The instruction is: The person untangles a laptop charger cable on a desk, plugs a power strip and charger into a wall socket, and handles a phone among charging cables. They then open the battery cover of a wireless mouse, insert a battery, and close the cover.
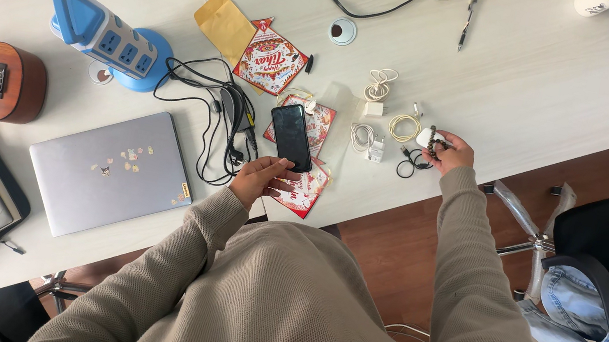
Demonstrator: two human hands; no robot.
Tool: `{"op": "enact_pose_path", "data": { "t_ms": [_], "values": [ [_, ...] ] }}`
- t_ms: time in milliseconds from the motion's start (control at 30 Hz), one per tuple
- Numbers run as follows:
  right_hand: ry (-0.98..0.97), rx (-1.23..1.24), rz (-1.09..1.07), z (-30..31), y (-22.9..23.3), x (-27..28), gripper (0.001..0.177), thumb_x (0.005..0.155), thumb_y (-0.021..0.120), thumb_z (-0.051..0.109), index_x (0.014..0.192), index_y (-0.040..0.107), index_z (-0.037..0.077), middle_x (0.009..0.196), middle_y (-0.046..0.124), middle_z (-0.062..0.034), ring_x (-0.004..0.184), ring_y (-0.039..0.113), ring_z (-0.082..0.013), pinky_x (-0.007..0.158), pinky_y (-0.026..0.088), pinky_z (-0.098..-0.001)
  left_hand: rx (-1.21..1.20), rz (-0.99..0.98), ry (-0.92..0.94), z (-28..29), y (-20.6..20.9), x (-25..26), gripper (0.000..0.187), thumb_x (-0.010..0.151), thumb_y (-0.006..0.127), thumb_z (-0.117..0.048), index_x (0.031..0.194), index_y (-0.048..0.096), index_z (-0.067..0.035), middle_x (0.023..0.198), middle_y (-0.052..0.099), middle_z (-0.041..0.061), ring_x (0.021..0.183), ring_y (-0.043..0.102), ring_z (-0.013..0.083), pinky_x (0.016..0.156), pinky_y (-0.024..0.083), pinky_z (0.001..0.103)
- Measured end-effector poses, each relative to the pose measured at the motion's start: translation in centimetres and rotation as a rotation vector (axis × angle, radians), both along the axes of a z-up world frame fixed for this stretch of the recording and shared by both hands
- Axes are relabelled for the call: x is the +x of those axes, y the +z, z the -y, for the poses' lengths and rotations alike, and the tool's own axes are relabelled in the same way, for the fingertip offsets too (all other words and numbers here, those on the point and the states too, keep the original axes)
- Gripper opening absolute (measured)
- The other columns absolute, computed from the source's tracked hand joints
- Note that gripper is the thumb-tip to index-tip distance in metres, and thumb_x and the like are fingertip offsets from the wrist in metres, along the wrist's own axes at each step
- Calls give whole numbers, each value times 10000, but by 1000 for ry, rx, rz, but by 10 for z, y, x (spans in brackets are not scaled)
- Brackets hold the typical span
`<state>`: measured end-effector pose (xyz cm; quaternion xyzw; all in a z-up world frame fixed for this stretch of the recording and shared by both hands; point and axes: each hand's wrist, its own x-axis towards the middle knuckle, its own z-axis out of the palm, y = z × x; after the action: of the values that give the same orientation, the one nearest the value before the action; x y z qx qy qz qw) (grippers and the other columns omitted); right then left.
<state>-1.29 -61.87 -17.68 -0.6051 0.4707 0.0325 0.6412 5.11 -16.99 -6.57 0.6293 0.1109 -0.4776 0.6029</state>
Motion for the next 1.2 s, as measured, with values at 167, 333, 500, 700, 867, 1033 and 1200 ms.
{"op": "enact_pose_path", "data": {
  "t_ms": [167, 333, 500, 700, 867, 1033, 1200],
  "values": [
    [27, -61, -52, -6, 9, 8, 344, 967, 569, -52, 1296, 639, 24, 1154, 679, -159, 982, 724, -214, 773, 623, -322, 5, 12, 19, 0, 6, 0, 465, 1021, 516, -443, 1281, 638, -77, 1098, 763, 48, 886, 699, 105, 791, 557, 267],
    [-41, -142, -119, -12, 25, 9, 326, 923, 654, -64, 1239, 640, 16, 1106, 695, -144, 913, 734, -208, 710, 640, -315, -7, 9, 44, 1, 6, 3, 451, 1026, 518, -415, 1293, 627, -68, 1102, 755, 74, 873, 694, 118, 785, 564, 271],
    [15, -187, -125, -6, 23, 10, 248, 921, 678, -45, 1155, 715, 27, 1025, 736, -113, 835, 734, -185, 678, 653, -279, -32, 17, 45, 0, 4, 6, 442, 1024, 519, -400, 1292, 621, -65, 1114, 751, 73, 871, 697, 114, 785, 568, 268],
    [-81, -205, 24, 2, 7, 6, 191, 923, 683, -50, 1100, 746, -10, 1039, 712, -128, 834, 734, -171, 702, 630, -283, -15, 8, 68, -3, 1, 4, 438, 1027, 530, -402, 1285, 625, -62, 1105, 748, 82, 867, 697, 117, 780, 571, 273],
    [-110, -186, -45, 4, 13, 3, 248, 933, 597, -17, 1145, 709, 45, 1095, 710, -107, 763, 750, -205, 625, 639, -288, -27, 16, 71, -9, -2, 4, 426, 1027, 515, -394, 1279, 620, -67, 1117, 750, 73, 871, 692, 105, 785, 576, 265],
    [25, -642, -35, -13, 22, 0, 239, 910, 698, 66, 1148, 691, 71, 1212, 618, -86, 911, 699, -263, 727, 598, -392, -24, 4, 87, -11, -4, 3, 415, 1034, 510, -384, 1281, 619, -69, 1116, 748, 80, 876, 694, 108, 785, 570, 266],
    [413, -1036, 166, -28, 26, -5, 315, 780, 893, 186, 1047, 751, 96, 1157, 608, -141, 1104, 531, -339, 884, 497, -452, -14, 9, 103, -13, -4, 1, 404, 1027, 519, -383, 1270, 623, -77, 1117, 754, 82, 876, 702, 110, 788, 570, 272]
  ]
}}
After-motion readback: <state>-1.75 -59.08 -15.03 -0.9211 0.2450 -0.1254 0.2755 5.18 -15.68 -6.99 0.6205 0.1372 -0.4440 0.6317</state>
